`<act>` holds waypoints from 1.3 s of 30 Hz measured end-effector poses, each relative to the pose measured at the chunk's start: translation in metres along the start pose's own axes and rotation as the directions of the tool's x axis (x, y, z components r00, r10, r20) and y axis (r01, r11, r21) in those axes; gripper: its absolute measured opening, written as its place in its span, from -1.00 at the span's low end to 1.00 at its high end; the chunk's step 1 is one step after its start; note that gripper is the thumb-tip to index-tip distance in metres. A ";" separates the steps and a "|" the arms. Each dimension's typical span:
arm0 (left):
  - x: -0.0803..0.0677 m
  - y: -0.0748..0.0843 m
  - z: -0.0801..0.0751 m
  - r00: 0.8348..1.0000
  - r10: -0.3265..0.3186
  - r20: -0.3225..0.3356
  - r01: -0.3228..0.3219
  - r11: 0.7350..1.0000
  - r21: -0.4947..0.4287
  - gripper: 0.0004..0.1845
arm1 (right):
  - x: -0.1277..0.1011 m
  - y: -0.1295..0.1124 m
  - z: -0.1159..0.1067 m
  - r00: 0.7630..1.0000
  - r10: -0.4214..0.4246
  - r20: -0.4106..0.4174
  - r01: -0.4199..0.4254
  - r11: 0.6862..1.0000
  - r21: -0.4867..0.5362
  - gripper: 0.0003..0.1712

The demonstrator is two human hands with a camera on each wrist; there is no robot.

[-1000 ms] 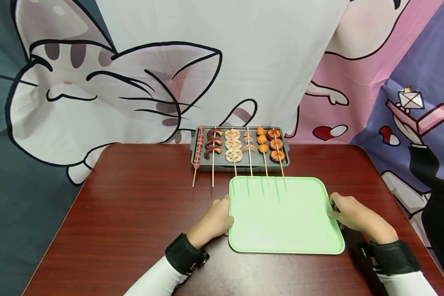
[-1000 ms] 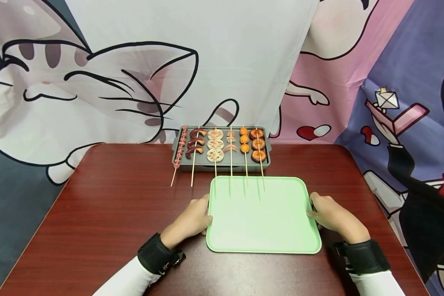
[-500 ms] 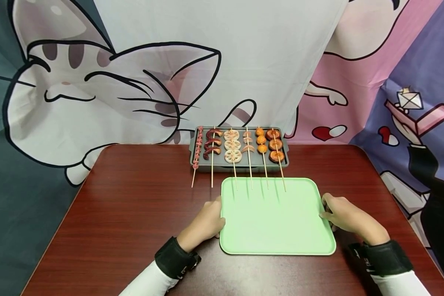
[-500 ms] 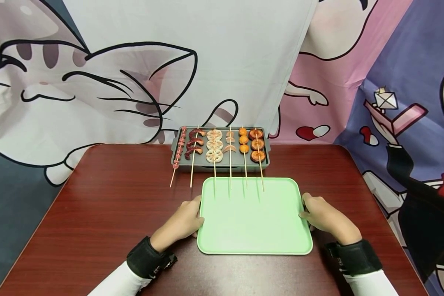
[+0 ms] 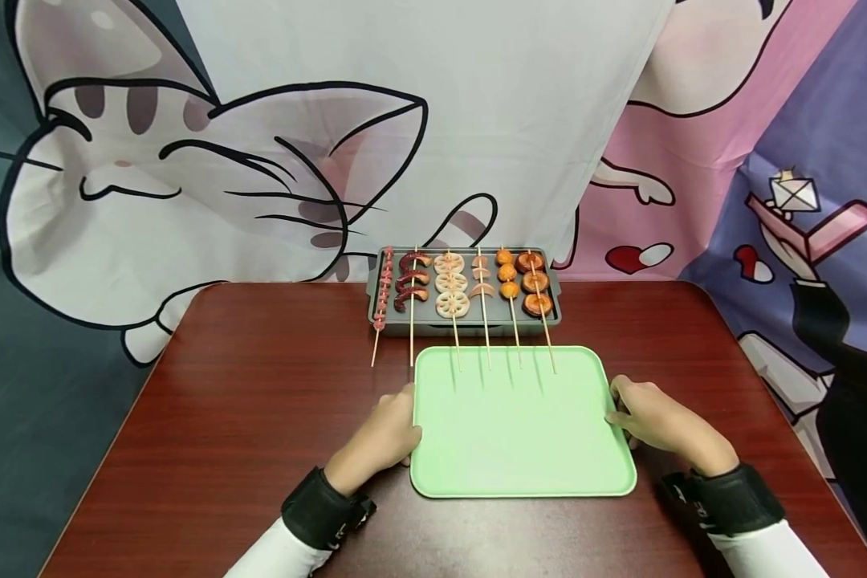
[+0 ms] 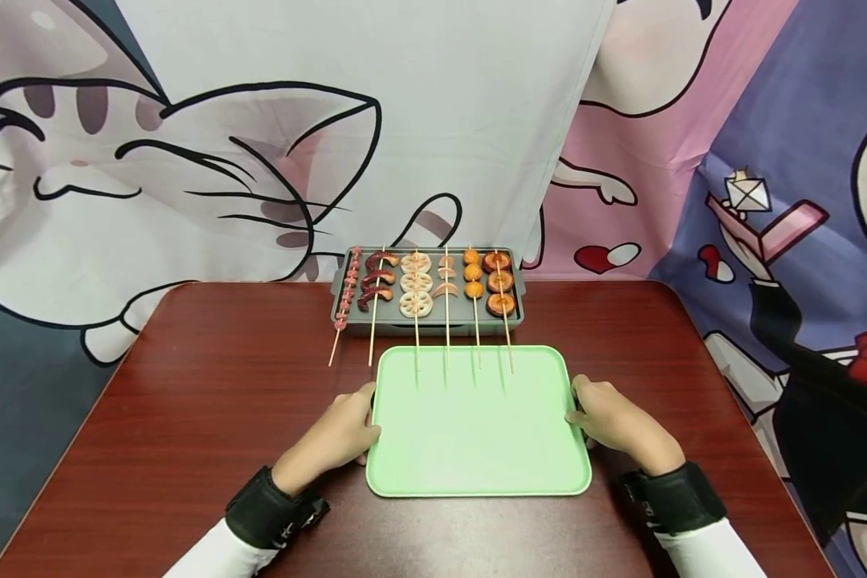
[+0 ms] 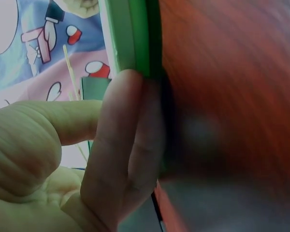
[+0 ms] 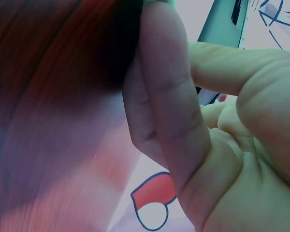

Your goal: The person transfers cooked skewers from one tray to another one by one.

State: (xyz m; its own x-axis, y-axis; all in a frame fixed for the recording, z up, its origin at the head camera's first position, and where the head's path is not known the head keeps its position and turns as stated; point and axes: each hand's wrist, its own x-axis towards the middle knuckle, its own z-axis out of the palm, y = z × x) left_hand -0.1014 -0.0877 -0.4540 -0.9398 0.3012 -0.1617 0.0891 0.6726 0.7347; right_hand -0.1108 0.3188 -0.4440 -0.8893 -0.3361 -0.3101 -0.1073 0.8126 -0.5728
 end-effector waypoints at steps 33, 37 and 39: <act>-0.010 -0.031 -0.045 0.989 -0.129 0.074 0.130 0.992 -0.007 -0.38 | 0.024 -0.038 0.020 0.999 -0.045 0.010 0.045 0.997 0.056 -0.75; -0.011 -0.033 -0.047 0.987 -0.141 0.072 0.141 0.990 0.005 -0.34 | 0.026 -0.040 0.021 0.999 -0.033 0.012 0.032 0.998 0.053 -0.76; -0.011 -0.034 -0.048 0.986 -0.149 0.073 0.148 0.989 0.011 -0.33 | 0.027 -0.040 0.023 1.000 -0.027 0.011 0.027 0.998 0.057 -0.76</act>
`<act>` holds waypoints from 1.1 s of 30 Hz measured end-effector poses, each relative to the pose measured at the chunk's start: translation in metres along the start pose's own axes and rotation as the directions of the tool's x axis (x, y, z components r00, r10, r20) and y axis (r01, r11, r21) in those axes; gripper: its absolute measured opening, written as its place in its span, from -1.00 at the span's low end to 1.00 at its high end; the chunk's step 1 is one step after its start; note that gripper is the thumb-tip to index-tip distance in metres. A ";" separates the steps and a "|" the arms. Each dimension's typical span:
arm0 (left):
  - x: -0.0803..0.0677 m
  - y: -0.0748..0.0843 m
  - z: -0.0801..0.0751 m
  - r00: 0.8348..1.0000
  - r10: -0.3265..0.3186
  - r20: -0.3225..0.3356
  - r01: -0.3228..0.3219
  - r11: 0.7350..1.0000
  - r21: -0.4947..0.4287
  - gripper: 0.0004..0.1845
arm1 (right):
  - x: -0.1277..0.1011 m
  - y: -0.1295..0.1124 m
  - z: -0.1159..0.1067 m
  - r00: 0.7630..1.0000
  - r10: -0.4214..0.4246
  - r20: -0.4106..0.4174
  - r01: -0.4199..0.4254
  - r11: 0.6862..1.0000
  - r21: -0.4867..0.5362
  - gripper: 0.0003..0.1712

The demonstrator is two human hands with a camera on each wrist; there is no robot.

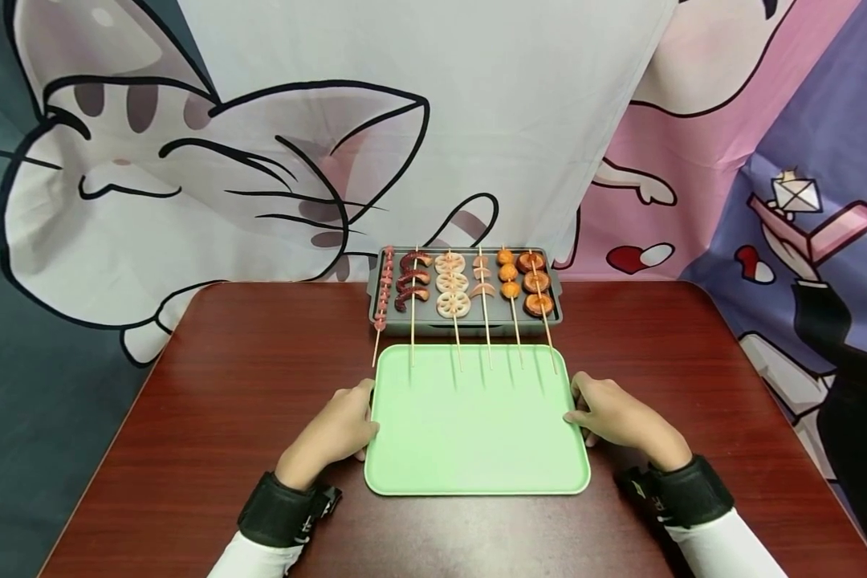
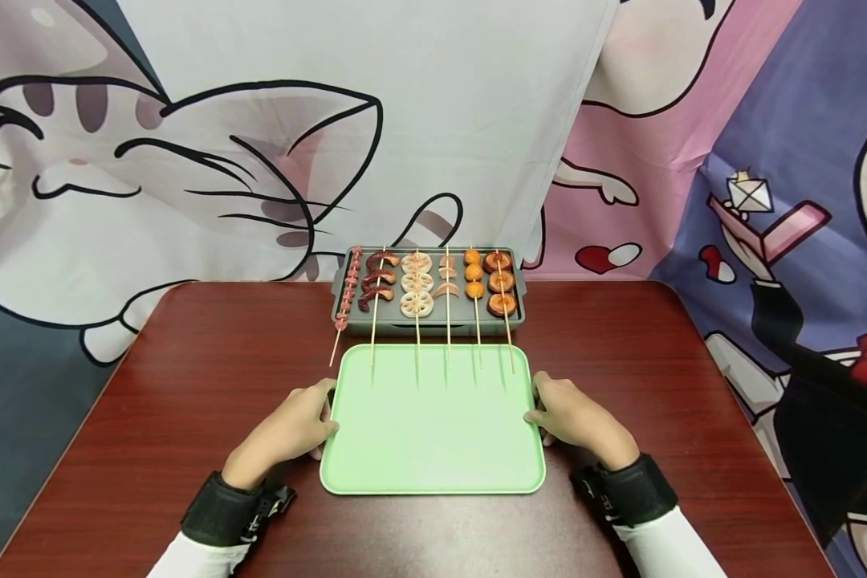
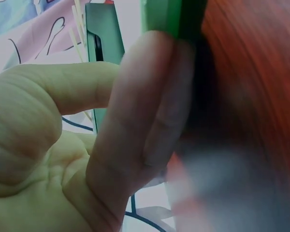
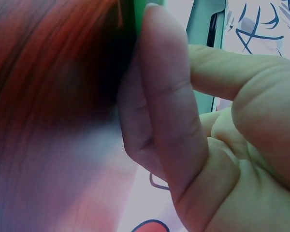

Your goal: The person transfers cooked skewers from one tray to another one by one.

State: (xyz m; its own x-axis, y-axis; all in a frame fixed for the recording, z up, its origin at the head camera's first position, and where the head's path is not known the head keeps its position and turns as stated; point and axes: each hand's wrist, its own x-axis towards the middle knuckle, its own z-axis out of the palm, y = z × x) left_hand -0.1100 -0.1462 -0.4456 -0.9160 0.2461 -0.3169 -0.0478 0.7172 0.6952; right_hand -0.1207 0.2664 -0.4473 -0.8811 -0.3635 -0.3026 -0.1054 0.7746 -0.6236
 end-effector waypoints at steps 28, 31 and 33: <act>0.002 -0.011 -0.003 1.000 0.022 0.020 -0.020 0.996 -0.088 -0.39 | -0.001 0.002 -0.013 0.994 -0.075 -0.076 0.067 0.992 -0.109 -0.60; 0.003 -0.012 -0.002 1.000 0.023 0.021 -0.021 0.995 -0.094 -0.40 | -0.003 0.004 -0.017 0.984 -0.127 -0.125 0.109 0.984 -0.143 -0.56; 0.003 -0.012 -0.002 1.000 0.021 0.020 -0.019 0.995 -0.099 -0.42 | -0.004 0.005 -0.018 0.976 -0.161 -0.146 0.144 0.982 -0.122 -0.52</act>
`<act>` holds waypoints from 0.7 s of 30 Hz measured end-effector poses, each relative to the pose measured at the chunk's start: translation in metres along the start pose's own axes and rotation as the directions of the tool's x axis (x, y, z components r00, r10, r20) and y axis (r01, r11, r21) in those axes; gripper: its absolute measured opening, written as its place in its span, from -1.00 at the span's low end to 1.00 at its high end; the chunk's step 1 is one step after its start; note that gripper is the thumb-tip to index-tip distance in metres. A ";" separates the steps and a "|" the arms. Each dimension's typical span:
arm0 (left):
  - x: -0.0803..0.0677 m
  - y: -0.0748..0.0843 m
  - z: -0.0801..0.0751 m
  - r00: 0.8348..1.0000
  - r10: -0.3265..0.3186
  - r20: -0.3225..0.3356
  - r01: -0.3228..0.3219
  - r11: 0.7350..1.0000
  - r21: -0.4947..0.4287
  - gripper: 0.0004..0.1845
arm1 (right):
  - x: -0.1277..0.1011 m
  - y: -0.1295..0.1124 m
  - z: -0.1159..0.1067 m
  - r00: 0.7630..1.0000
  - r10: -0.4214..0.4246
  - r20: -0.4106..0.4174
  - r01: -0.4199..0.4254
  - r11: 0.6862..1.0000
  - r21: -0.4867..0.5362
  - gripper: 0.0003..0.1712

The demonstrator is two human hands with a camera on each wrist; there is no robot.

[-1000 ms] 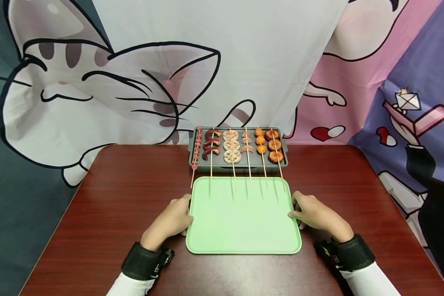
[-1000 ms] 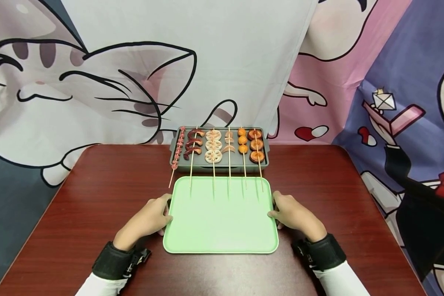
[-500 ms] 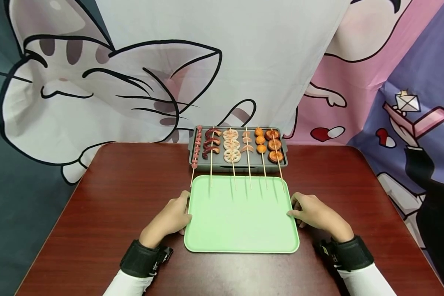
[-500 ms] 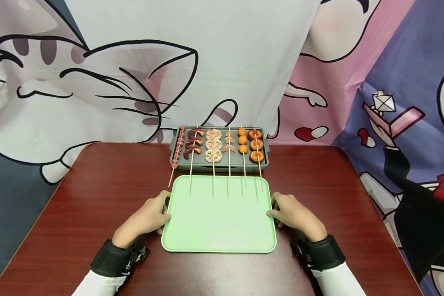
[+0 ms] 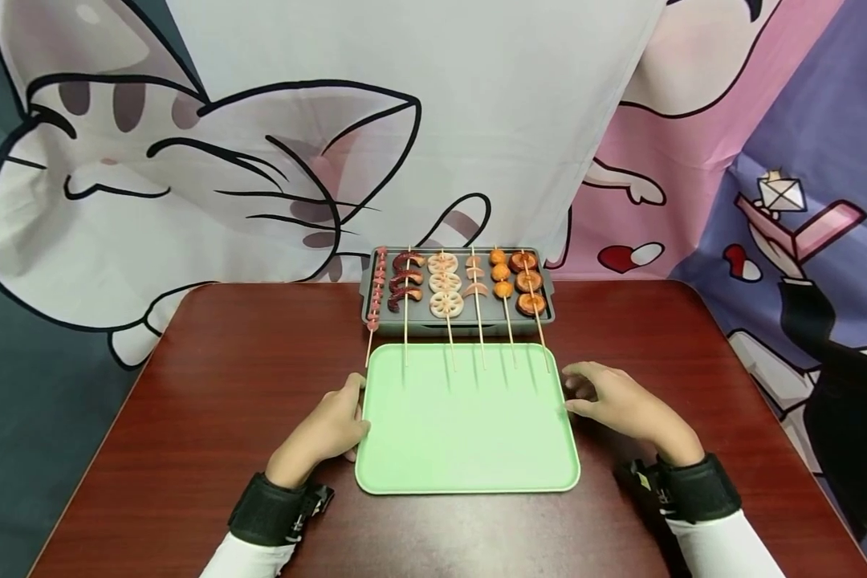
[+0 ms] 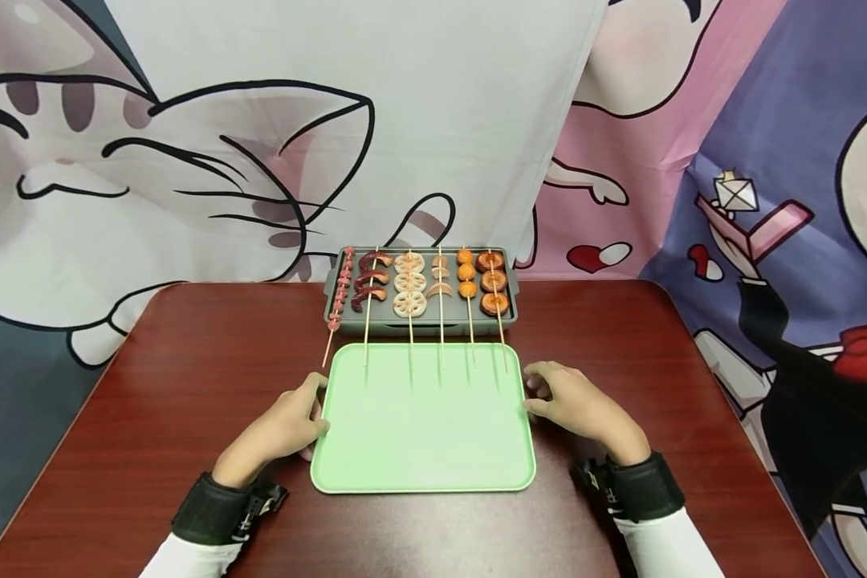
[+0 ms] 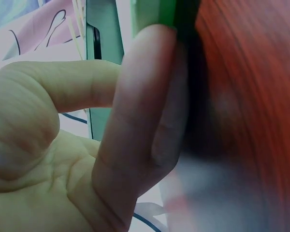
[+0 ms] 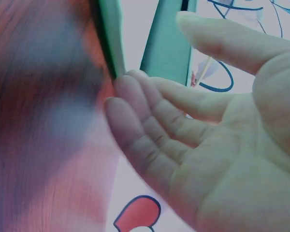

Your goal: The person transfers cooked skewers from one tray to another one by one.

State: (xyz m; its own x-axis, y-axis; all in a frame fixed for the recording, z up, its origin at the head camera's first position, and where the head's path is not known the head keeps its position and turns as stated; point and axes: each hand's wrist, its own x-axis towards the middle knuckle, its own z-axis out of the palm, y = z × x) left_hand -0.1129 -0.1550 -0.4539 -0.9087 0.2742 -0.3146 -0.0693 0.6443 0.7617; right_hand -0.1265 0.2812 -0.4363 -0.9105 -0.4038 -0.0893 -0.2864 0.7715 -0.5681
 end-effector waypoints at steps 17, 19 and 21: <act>-0.001 -0.002 -0.002 1.000 -0.011 0.013 0.012 0.999 -0.038 -0.50 | 0.023 0.010 -0.002 0.994 0.072 0.086 -0.111 0.744 0.659 -0.36; 0.000 -0.002 -0.003 1.000 -0.006 0.008 0.006 0.999 -0.047 -0.56 | 0.028 0.010 -0.003 0.991 0.089 0.104 -0.137 0.674 0.726 -0.35; 0.000 -0.002 -0.003 1.000 -0.001 0.001 0.001 0.999 -0.054 -0.63 | 0.032 0.011 -0.003 0.990 0.081 0.115 -0.140 0.605 0.784 -0.35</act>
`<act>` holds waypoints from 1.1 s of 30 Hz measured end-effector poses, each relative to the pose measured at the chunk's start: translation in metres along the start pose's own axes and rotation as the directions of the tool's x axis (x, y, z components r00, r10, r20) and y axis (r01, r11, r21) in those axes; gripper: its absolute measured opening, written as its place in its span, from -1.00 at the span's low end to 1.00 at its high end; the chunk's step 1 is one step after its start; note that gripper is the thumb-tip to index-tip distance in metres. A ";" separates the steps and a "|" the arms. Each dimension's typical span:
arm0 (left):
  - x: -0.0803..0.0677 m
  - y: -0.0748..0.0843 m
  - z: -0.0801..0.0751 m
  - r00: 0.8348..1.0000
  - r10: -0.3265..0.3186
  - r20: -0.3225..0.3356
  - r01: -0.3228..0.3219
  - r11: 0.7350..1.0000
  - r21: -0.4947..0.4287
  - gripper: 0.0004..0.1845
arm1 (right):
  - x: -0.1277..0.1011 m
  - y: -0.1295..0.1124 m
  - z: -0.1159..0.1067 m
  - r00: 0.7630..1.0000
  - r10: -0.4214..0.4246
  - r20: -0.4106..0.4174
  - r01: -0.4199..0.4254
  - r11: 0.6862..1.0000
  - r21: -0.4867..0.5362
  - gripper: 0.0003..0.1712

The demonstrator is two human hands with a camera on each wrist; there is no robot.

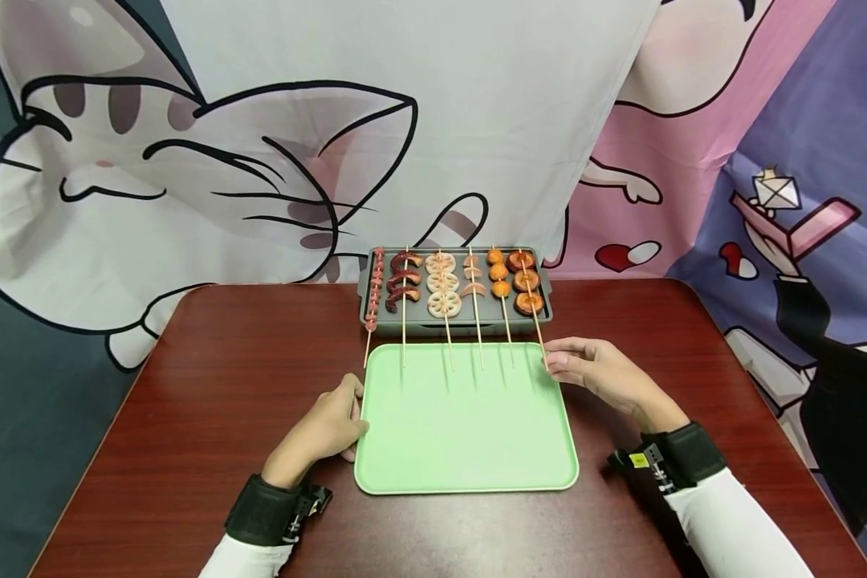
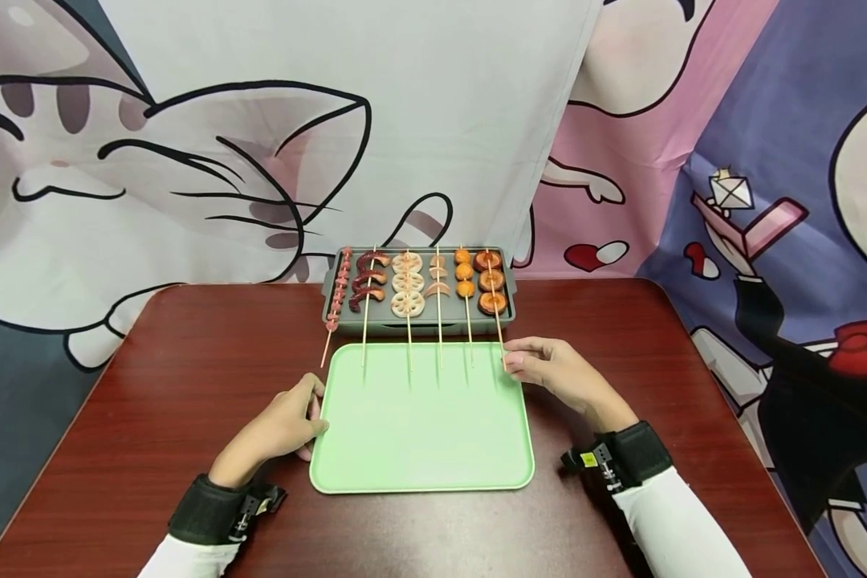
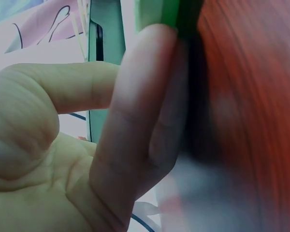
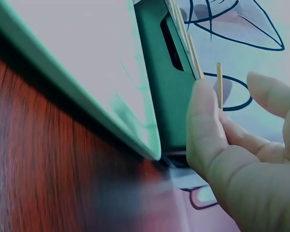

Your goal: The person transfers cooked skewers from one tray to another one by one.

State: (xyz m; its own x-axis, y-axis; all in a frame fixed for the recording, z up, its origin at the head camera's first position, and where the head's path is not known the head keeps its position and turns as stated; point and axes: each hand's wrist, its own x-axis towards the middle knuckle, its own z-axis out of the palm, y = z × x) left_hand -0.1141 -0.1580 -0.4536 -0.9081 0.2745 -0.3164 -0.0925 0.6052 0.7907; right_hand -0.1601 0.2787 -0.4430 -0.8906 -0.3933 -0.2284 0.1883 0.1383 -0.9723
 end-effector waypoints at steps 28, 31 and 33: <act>0.003 -0.004 -0.001 1.000 0.012 0.006 -0.012 0.999 -0.039 -0.71 | 0.024 -0.010 0.007 0.996 0.084 0.015 -0.085 0.994 0.070 -0.44; 0.003 -0.005 -0.001 1.000 0.014 0.004 -0.014 0.999 -0.037 -0.71 | 0.025 -0.012 0.007 0.996 0.092 0.007 -0.093 0.995 0.046 -0.47; 0.003 -0.005 -0.001 1.000 0.015 0.003 -0.015 0.999 -0.036 -0.71 | 0.025 -0.014 0.007 0.995 0.097 0.009 -0.097 0.995 0.036 -0.49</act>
State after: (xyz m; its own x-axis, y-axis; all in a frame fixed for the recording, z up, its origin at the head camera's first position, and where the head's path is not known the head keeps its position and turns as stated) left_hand -0.1168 -0.1606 -0.4584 -0.9082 0.2857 -0.3058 -0.0934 0.5739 0.8136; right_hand -0.1824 0.2605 -0.4359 -0.8645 -0.3861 -0.3218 0.2884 0.1432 -0.9467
